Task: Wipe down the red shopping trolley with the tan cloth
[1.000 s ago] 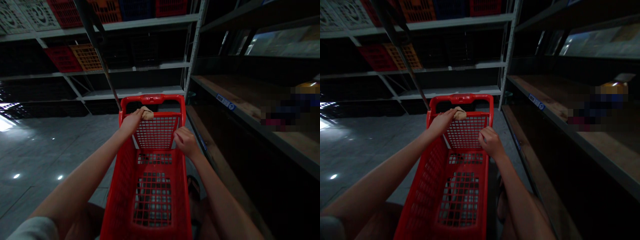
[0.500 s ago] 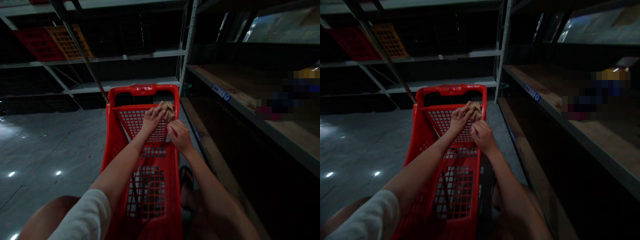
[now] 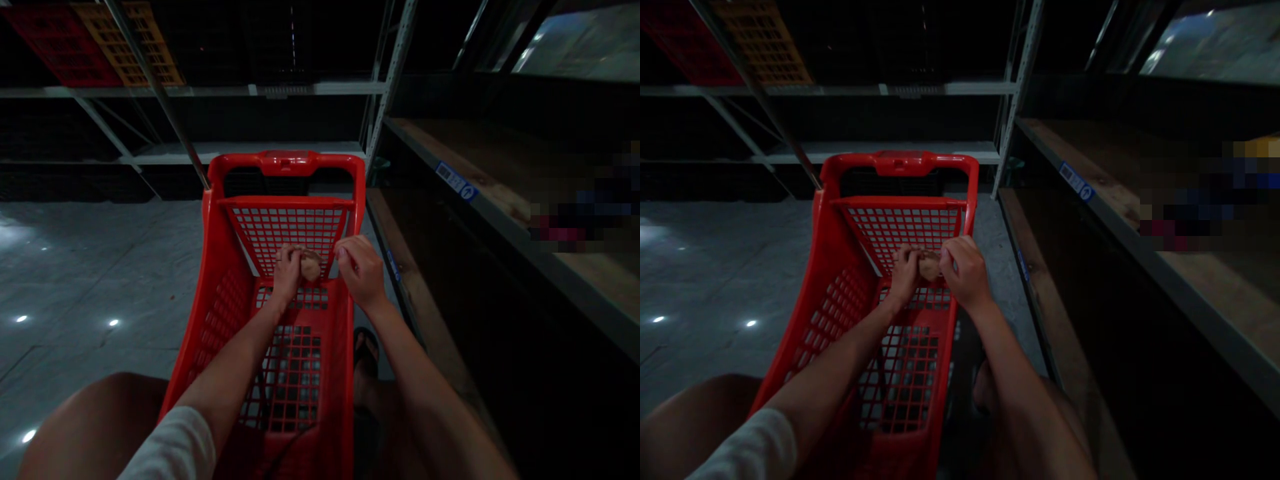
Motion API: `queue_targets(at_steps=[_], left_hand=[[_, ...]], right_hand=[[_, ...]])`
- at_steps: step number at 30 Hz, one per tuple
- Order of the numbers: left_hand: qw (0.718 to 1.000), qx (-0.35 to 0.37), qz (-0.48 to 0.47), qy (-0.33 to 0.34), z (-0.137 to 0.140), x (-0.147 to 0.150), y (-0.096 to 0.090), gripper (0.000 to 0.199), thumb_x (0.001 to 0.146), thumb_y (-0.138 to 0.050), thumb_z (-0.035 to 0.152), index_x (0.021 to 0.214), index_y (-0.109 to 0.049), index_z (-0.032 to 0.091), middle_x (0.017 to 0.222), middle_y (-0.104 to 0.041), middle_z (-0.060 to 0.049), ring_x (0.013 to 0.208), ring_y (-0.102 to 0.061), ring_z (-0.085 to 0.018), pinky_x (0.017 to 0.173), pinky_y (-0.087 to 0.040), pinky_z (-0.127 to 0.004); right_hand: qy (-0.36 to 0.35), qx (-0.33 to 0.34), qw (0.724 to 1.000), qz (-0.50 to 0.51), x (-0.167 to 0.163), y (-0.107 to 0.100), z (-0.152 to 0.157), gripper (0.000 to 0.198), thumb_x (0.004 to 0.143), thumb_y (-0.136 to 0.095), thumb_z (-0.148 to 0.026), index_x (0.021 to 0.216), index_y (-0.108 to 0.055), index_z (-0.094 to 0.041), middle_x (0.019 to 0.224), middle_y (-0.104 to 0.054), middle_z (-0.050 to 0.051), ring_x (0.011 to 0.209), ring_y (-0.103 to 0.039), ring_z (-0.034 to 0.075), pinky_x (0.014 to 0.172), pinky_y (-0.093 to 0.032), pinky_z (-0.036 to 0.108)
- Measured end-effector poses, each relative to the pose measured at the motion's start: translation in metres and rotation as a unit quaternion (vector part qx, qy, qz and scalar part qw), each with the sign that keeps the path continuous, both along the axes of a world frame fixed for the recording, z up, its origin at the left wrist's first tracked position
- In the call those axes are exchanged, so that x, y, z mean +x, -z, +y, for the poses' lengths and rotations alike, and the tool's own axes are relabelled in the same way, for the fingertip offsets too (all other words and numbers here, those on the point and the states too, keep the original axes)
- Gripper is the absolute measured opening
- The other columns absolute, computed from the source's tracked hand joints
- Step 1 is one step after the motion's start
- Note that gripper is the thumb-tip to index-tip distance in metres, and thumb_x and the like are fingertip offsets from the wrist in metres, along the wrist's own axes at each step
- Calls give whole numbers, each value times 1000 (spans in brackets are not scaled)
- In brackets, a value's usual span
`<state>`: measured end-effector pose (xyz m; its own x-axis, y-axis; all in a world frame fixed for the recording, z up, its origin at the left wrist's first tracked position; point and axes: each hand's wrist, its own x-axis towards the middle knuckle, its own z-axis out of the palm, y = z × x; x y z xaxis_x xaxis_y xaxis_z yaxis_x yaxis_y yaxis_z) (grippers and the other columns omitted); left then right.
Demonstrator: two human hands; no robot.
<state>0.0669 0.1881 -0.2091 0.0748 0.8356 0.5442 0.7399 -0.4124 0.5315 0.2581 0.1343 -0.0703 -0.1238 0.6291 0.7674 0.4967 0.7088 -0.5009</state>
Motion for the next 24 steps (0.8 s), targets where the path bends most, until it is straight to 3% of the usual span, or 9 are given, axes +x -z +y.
queue_targets(at_steps=[3,6,9,11,15,18,22,24], left_hand=[[998,50,-30,12,16,24,-39,15,92,-50,18,105,-56,24,123,-51,-10,122,-48,-28,105,-47,-46],[978,183,-85,53,36,50,-84,12,92,-55,21,104,-54,23,119,-49,-7,119,-51,-23,106,-46,-42],[969,227,-84,44,50,63,-104,15,91,-60,25,105,-55,24,124,-49,-7,119,-53,-22,102,-48,-36],[981,190,-31,23,50,61,-95,16,90,-60,22,105,-58,24,126,-53,-6,118,-55,-23,98,-49,-36],[994,49,94,4,29,42,-45,18,93,-52,18,105,-65,23,115,-60,-8,103,-59,-24,87,-52,-37],[991,-4,132,9,10,31,-20,22,91,-53,17,108,-66,21,111,-58,-10,98,-60,-26,83,-54,-38],[992,9,125,22,-2,31,-23,48,83,-67,27,130,-59,21,129,-48,-14,121,-52,-33,99,-54,-49],[994,31,99,35,-2,32,-32,56,78,-73,24,131,-57,20,141,-38,-15,135,-43,-36,108,-50,-50]], right_hand=[[5,-3,1000,1,-1,1,0,25,99,-42,-21,77,-55,-23,79,-64,4,79,-56,19,78,-44,36],[7,2,1000,1,-1,2,0,26,100,-41,-21,77,-54,-23,77,-62,3,78,-55,19,78,-44,36],[8,11,1000,-3,-1,3,-1,26,101,-41,-21,78,-54,-23,76,-62,4,78,-55,19,78,-44,36],[9,14,1000,-6,-1,2,-1,26,101,-40,-22,79,-54,-23,78,-63,4,79,-56,19,78,-45,37],[10,12,1000,-12,-1,2,-1,27,101,-40,-22,78,-53,-23,79,-64,4,80,-56,19,80,-45,37],[8,14,1000,-12,-1,2,1,27,101,-40,-21,78,-53,-23,79,-64,5,79,-56,19,79,-45,36],[11,14,1000,-10,-1,4,1,26,100,-40,-21,78,-54,-23,79,-64,5,80,-56,19,79,-45,37],[13,14,1000,-8,-1,4,0,26,100,-40,-21,79,-54,-23,79,-65,5,80,-57,19,79,-45,37]])
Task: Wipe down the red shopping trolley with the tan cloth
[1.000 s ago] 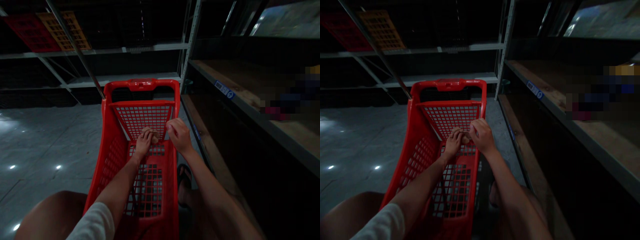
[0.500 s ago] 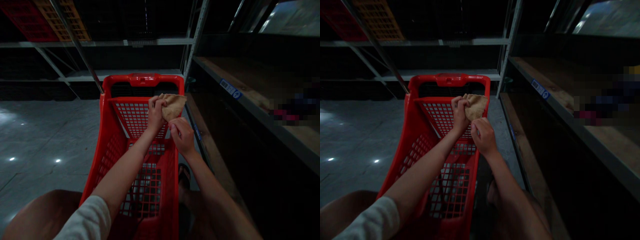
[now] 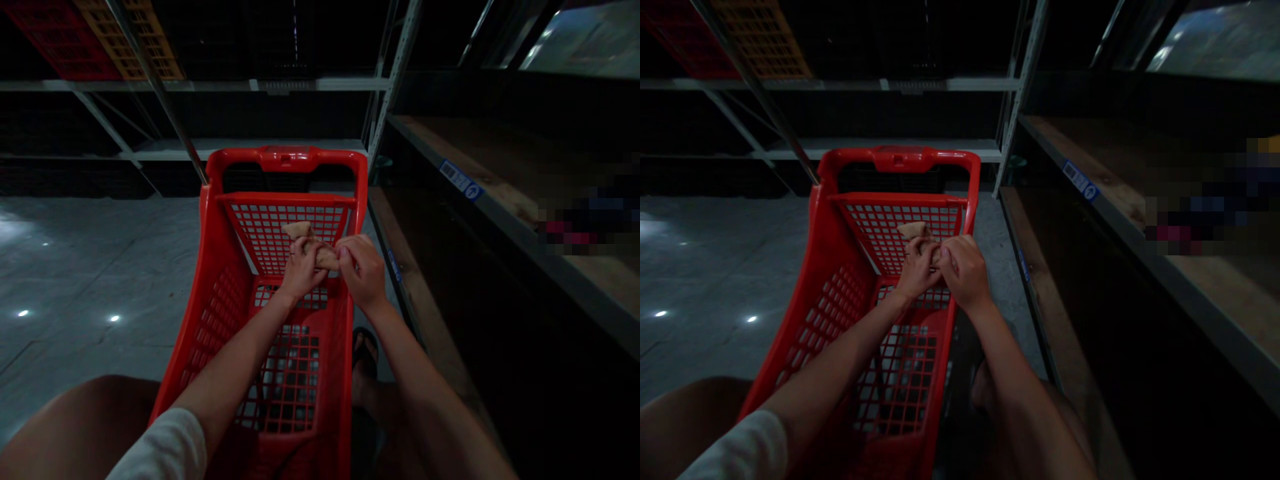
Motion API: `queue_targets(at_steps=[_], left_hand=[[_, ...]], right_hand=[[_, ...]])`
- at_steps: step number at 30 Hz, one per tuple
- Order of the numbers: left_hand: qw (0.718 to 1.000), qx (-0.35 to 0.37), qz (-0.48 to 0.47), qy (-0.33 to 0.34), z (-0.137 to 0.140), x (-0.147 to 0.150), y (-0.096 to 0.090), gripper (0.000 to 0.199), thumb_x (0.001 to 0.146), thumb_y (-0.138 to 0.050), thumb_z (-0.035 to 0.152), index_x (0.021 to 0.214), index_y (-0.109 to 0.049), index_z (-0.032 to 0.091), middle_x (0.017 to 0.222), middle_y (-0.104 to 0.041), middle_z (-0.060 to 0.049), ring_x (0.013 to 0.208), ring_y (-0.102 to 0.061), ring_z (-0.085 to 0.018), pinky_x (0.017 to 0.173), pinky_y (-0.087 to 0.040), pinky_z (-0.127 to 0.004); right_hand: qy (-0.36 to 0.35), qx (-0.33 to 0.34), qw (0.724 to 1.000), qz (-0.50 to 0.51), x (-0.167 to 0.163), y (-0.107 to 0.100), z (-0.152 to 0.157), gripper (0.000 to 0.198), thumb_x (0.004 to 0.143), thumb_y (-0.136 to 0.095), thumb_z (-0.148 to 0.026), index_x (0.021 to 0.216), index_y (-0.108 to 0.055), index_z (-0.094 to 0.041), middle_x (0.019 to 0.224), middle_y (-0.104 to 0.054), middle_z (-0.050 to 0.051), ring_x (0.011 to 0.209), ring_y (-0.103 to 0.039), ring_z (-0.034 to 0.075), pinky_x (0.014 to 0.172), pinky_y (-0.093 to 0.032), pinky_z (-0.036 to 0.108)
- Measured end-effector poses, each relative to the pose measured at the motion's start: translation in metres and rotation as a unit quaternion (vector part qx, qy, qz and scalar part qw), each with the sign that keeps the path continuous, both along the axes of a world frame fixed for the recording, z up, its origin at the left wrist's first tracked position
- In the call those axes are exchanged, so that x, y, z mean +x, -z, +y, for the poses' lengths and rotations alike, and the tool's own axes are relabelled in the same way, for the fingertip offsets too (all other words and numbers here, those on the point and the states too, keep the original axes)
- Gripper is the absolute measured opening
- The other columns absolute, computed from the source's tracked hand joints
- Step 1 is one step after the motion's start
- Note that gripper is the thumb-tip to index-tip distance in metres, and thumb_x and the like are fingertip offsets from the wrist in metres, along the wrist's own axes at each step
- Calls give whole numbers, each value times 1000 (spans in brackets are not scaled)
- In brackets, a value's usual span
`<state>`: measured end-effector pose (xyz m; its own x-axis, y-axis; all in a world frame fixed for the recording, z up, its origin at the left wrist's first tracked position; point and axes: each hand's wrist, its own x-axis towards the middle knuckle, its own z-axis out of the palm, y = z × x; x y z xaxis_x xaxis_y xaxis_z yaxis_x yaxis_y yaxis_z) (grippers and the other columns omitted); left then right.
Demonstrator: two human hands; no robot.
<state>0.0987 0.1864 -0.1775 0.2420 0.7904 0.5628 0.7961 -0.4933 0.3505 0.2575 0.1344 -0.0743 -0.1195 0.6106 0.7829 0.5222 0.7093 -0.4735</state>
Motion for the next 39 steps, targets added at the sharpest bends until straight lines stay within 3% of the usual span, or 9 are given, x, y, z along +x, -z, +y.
queue_targets(at_steps=[6,13,18,22,26,30,33,36,39], left_hand=[[988,96,-118,-23,14,-14,-20,54,72,-62,-2,120,-60,22,162,-11,-11,154,-22,-35,123,-37,-52],[979,149,-136,8,21,-16,-13,54,87,-55,7,138,-49,23,135,-57,-13,130,-53,-26,109,-50,-48],[977,187,-41,90,39,16,-39,34,101,-48,26,134,-57,25,131,-63,-8,123,-58,-21,101,-52,-35],[969,239,-53,25,54,30,-60,25,100,-55,35,122,-64,27,127,-66,-5,123,-56,-22,107,-46,-39],[992,114,28,-46,31,22,-20,18,97,-60,29,112,-69,27,118,-69,-7,115,-57,-25,97,-45,-41],[994,-16,111,4,-4,1,41,21,101,-49,24,101,-70,22,103,-70,-6,97,-60,-22,82,-45,-35],[992,-21,123,32,-13,-10,53,24,101,-47,22,91,-69,24,94,-68,-4,92,-61,-22,81,-44,-35],[993,-11,118,23,-4,-8,29,21,101,-49,25,97,-69,25,99,-69,-5,102,-59,-25,88,-43,-40],[997,24,67,-20,12,2,-20,18,99,-54,30,110,-69,27,112,-70,-6,112,-54,-29,96,-40,-47]], right_hand=[[-5,-3,1000,4,0,-2,-2,25,100,-41,-19,77,-52,-23,78,-63,4,79,-57,19,78,-45,36],[-6,4,1000,14,-1,-1,-1,25,99,-41,-18,77,-51,-23,78,-64,4,77,-57,18,78,-45,36],[1,5,1000,13,-2,-2,-2,26,100,-41,-19,76,-51,-24,77,-64,3,79,-58,18,79,-46,36],[0,-1,1000,16,-2,-4,-2,26,99,-41,-20,76,-53,-23,77,-64,4,77,-58,18,79,-46,37],[-2,-5,1000,21,-2,-4,-2,27,99,-42,-21,75,-54,-23,77,-65,4,78,-59,19,78,-46,37],[5,-9,1000,25,-3,-4,-3,27,99,-42,-20,76,-55,-24,77,-65,4,78,-59,19,77,-46,38],[8,-4,1000,24,-3,-4,-3,27,99,-41,-20,77,-55,-23,78,-66,4,79,-60,19,77,-46,38],[6,5,1000,15,-4,-5,-4,27,99,-42,-18,76,-55,-23,78,-65,4,78,-59,19,77,-46,37],[5,8,1000,-6,-4,-7,-3,26,99,-43,-18,77,-56,-23,78,-66,4,79,-60,19,78,-47,37]])
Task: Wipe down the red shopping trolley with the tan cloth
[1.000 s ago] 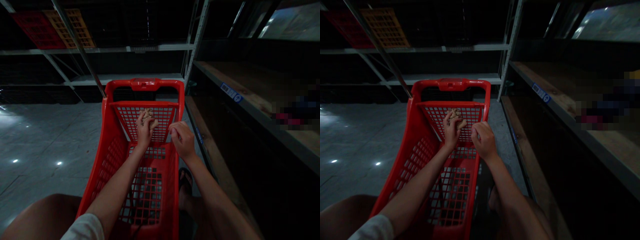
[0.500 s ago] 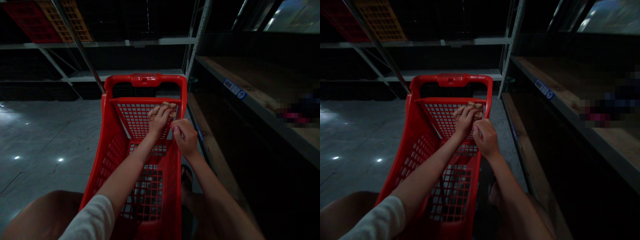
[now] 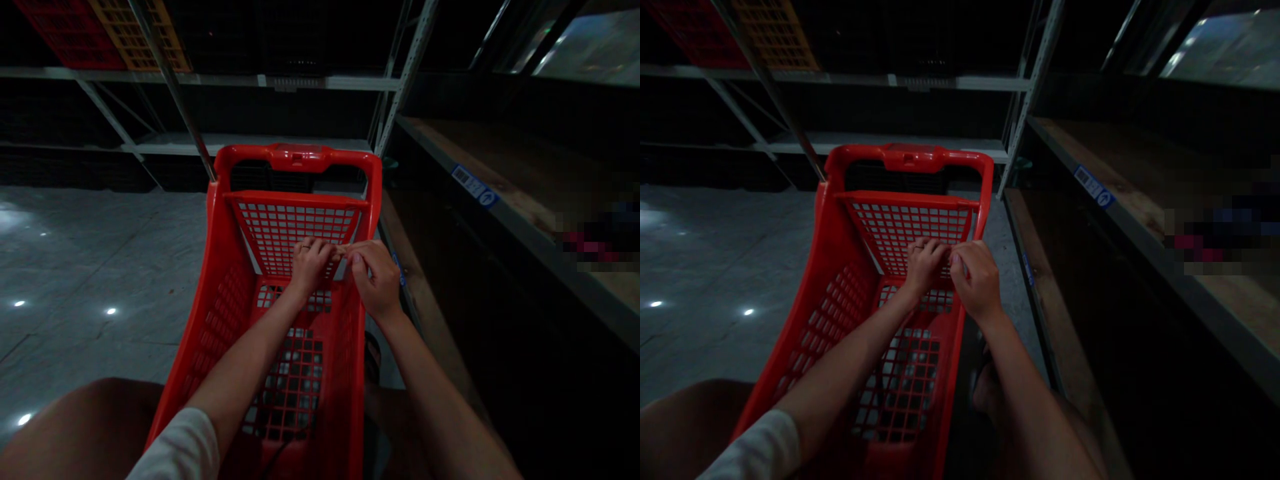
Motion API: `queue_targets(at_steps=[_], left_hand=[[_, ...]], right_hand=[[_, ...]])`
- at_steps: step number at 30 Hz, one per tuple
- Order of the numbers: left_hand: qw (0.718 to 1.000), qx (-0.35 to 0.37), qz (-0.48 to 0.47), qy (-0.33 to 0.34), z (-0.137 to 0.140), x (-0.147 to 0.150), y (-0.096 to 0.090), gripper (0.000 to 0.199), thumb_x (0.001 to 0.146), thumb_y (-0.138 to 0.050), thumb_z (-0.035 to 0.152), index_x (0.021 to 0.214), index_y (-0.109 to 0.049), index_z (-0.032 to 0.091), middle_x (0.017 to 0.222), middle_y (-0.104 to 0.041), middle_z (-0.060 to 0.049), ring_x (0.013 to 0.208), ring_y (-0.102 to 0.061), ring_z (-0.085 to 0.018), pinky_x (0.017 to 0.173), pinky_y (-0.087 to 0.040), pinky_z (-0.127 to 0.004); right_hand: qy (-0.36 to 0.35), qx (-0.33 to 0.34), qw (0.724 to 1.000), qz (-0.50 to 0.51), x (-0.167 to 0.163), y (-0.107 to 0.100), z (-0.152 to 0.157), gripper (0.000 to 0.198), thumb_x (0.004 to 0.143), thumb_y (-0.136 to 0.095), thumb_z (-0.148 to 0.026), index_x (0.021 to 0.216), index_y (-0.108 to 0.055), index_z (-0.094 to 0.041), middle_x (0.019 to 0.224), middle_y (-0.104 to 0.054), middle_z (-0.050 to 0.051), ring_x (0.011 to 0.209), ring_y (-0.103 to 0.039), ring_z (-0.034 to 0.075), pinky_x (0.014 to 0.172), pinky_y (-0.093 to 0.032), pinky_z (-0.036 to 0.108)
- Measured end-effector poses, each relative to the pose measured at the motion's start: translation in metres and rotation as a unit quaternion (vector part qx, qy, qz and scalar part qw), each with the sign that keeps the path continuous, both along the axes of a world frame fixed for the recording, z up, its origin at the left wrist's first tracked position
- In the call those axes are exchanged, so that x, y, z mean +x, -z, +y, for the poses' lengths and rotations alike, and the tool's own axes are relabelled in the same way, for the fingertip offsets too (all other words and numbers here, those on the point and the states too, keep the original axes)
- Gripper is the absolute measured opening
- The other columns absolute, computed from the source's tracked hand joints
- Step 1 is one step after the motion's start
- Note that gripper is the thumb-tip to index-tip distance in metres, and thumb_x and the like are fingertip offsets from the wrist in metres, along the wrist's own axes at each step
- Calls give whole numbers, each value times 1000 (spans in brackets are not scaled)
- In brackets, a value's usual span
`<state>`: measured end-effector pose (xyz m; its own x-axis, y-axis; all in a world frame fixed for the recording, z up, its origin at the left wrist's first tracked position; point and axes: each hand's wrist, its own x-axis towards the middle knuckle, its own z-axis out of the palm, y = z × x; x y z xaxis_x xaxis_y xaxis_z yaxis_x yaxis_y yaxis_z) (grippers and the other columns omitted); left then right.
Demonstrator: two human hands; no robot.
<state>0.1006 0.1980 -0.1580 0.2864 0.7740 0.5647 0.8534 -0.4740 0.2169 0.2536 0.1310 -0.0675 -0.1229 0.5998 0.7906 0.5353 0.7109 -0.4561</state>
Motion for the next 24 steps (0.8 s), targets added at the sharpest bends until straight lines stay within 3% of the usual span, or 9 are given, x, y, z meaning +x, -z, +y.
queue_targets(at_steps=[3,6,9,12,14,17,20,22,24], left_hand=[[983,105,-133,-69,15,3,-49,20,97,-59,30,114,-69,29,120,-70,-4,117,-51,-30,101,-38,-47],[971,145,-175,-70,27,-3,-65,22,95,-61,27,116,-69,25,127,-68,-5,117,-52,-28,104,-38,-45],[987,101,-123,-32,24,-14,-34,22,98,-55,24,115,-69,25,123,-71,-6,111,-54,-26,99,-42,-41],[999,-5,-37,-22,6,-28,25,26,99,-52,22,120,-67,22,123,-71,-9,109,-58,-24,95,-46,-38],[996,-69,54,21,-9,-39,60,25,97,-55,20,119,-67,22,120,-72,-8,106,-60,-23,89,-48,-35],[990,-92,91,46,-23,-51,84,15,93,-62,20,106,-70,22,107,-73,-6,98,-62,-22,84,-50,-33],[993,-79,81,34,-16,-52,65,19,95,-60,23,113,-69,22,111,-71,-8,103,-60,-23,87,-50,-35],[998,-36,51,19,0,-47,35,24,98,-55,25,119,-68,24,117,-70,-9,107,-58,-24,91,-48,-37],[997,69,-25,-11,19,-42,-1,26,100,-52,25,119,-69,25,118,-70,-8,108,-57,-25,97,-46,-38]], right_hand=[[-1,4,1000,-19,0,-1,1,26,99,-43,-19,77,-55,-23,77,-65,5,78,-60,20,78,-47,37],[-3,6,999,-33,2,-1,2,27,99,-42,-20,76,-55,-23,76,-65,4,75,-59,19,77,-47,38],[-23,9,999,-36,4,0,2,27,98,-42,-21,76,-56,-23,75,-65,5,75,-61,19,77,-48,39],[-61,27,997,-28,4,0,-1,26,97,-43,-20,76,-57,-23,74,-65,5,74,-61,20,76,-49,40],[-90,33,995,-34,3,-1,-5,25,96,-44,-19,76,-58,-23,72,-64,5,71,-60,19,72,-48,38],[-112,16,991,-75,2,-3,-8,25,96,-45,-17,75,-59,-22,71,-65,5,69,-58,19,68,-47,36],[-103,-6,988,-114,2,-5,-9,27,96,-45,-18,74,-60,-22,73,-66,5,71,-59,19,69,-48,37],[-96,-14,987,-127,2,-5,-8,27,96,-46,-18,74,-60,-22,74,-67,5,72,-59,19,70,-48,37],[-89,-19,986,-139,2,-5,-7,27,96,-45,-17,73,-60,-22,75,-67,5,72,-58,19,71,-48,37]])
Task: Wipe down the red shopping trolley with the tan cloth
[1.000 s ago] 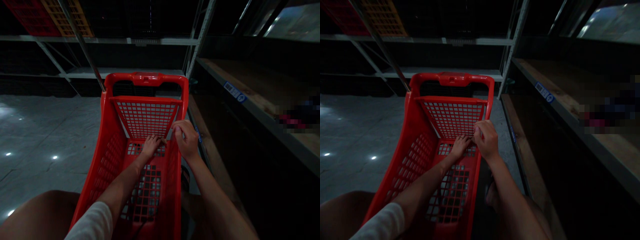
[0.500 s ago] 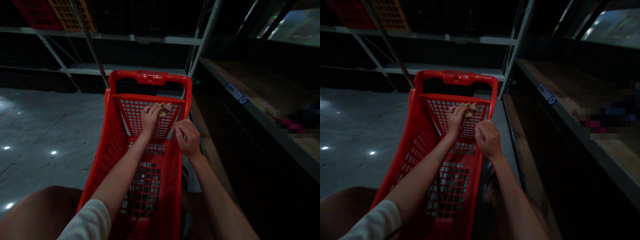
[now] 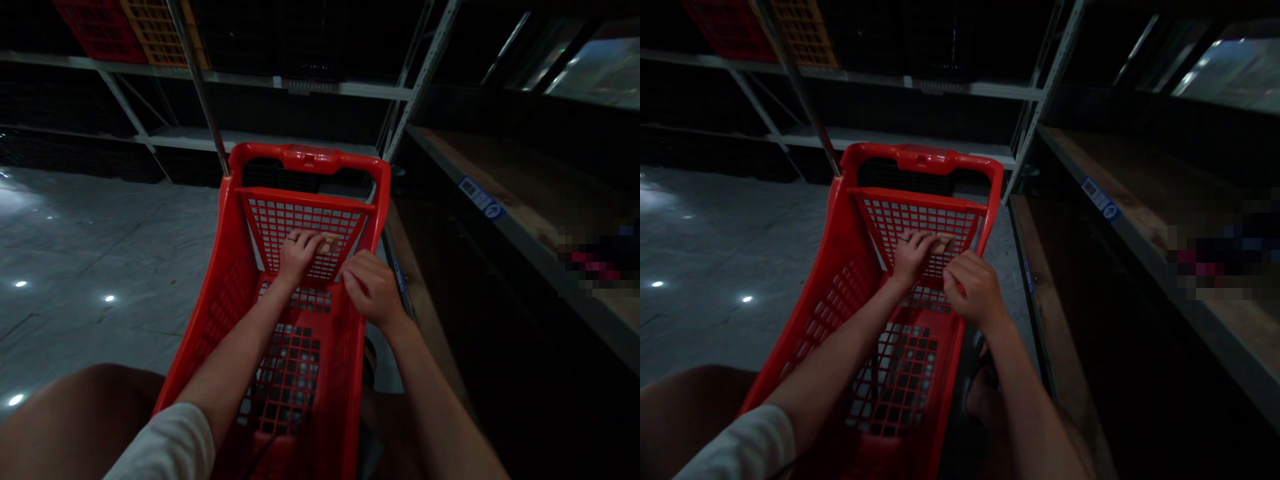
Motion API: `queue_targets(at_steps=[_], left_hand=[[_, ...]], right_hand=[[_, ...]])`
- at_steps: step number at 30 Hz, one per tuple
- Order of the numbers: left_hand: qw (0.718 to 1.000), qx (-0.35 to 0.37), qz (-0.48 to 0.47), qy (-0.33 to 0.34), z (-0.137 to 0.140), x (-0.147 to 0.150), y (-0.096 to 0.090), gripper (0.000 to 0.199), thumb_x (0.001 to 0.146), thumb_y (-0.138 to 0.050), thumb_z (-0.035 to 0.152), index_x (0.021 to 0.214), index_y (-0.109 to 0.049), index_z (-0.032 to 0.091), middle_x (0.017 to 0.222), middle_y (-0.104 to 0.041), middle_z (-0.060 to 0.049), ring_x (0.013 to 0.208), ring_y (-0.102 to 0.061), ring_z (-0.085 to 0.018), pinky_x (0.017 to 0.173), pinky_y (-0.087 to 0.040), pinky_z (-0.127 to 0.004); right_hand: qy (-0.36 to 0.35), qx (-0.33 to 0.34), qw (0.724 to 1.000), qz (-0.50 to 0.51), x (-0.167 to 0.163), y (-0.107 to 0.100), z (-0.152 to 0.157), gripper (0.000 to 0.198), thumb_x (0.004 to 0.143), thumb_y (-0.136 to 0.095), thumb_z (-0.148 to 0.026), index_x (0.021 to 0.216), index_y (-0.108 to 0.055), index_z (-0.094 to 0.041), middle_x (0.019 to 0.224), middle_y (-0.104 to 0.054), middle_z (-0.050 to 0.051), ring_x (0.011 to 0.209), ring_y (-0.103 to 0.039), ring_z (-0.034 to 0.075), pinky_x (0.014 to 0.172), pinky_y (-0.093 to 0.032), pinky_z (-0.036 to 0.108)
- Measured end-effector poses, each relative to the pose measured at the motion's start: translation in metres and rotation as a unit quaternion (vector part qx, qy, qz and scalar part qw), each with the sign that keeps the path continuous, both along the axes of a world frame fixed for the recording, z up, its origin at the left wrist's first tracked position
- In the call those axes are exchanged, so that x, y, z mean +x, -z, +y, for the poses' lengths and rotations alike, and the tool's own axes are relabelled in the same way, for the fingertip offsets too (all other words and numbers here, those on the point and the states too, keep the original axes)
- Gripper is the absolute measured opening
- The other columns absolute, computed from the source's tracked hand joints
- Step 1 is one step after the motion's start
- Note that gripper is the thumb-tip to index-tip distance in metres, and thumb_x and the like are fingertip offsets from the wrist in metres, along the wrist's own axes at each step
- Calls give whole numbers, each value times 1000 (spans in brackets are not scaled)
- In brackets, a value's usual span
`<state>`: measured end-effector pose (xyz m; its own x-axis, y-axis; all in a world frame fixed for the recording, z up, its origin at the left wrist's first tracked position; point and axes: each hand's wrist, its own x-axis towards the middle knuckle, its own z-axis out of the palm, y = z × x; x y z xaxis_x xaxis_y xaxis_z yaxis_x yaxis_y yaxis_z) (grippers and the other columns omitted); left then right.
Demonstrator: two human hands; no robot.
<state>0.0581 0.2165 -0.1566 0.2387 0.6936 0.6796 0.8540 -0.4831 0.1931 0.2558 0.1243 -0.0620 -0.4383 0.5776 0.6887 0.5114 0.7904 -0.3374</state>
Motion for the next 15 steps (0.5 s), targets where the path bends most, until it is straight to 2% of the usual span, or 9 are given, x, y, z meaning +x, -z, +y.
queue_targets(at_steps=[2,3,5,7,9,11,12,13,15], left_hand=[[991,96,-81,-45,15,2,-28,25,99,-52,25,117,-70,25,119,-70,-8,110,-55,-25,102,-44,-40],[985,122,-104,-58,20,2,-36,25,99,-53,24,117,-70,25,119,-69,-7,111,-55,-25,103,-44,-40],[984,123,-114,-66,21,-2,-33,25,98,-53,24,116,-69,26,121,-69,-7,112,-55,-25,103,-44,-40],[992,66,-85,-62,12,-8,-7,25,98,-52,23,117,-68,26,124,-69,-7,110,-56,-25,101,-46,-40],[997,-25,-33,-67,-5,-16,31,27,97,-51,20,120,-67,23,128,-68,-10,113,-56,-26,100,-48,-40],[990,-127,54,-41,-23,-25,66,30,96,-51,15,122,-65,20,130,-66,-13,113,-57,-26,97,-50,-40],[985,-151,77,-20,-31,-28,78,28,93,-54,13,117,-66,20,125,-68,-11,108,-60,-25,93,-51,-37],[981,-168,98,-1,-37,-31,87,26,91,-56,12,113,-67,21,119,-70,-9,104,-61,-23,91,-52,-35],[978,-173,113,24,-41,-35,92,21,89,-61,11,104,-69,23,107,-71,-5,98,-63,-20,87,-53,-31]], right_hand=[[3,1,1000,-11,0,0,1,27,96,-45,-17,73,-59,-22,75,-67,6,73,-57,19,71,-47,37],[4,3,1000,-15,0,0,1,27,96,-45,-17,73,-59,-21,74,-67,6,73,-56,19,71,-46,37],[5,7,1000,-18,1,-1,1,27,96,-45,-16,73,-59,-21,74,-67,6,73,-56,19,70,-46,37],[5,3,1000,-18,1,0,1,27,96,-45,-16,73,-59,-21,74,-66,5,73,-56,19,70,-46,36],[4,-4,1000,-15,1,1,2,27,96,-45,-16,73,-59,-22,73,-66,5,73,-56,19,71,-46,36],[5,-9,1000,-10,0,3,2,27,96,-45,-17,73,-60,-22,74,-66,5,73,-56,19,72,-46,36],[5,-11,1000,-8,0,4,3,27,96,-46,-17,73,-60,-21,74,-66,5,74,-56,19,72,-46,37],[6,-11,1000,-7,0,4,3,27,96,-46,-17,74,-61,-21,74,-66,5,74,-57,19,73,-46,37],[7,-5,1000,-3,-1,4,4,27,96,-46,-16,74,-61,-21,74,-66,5,74,-57,19,72,-45,36]])
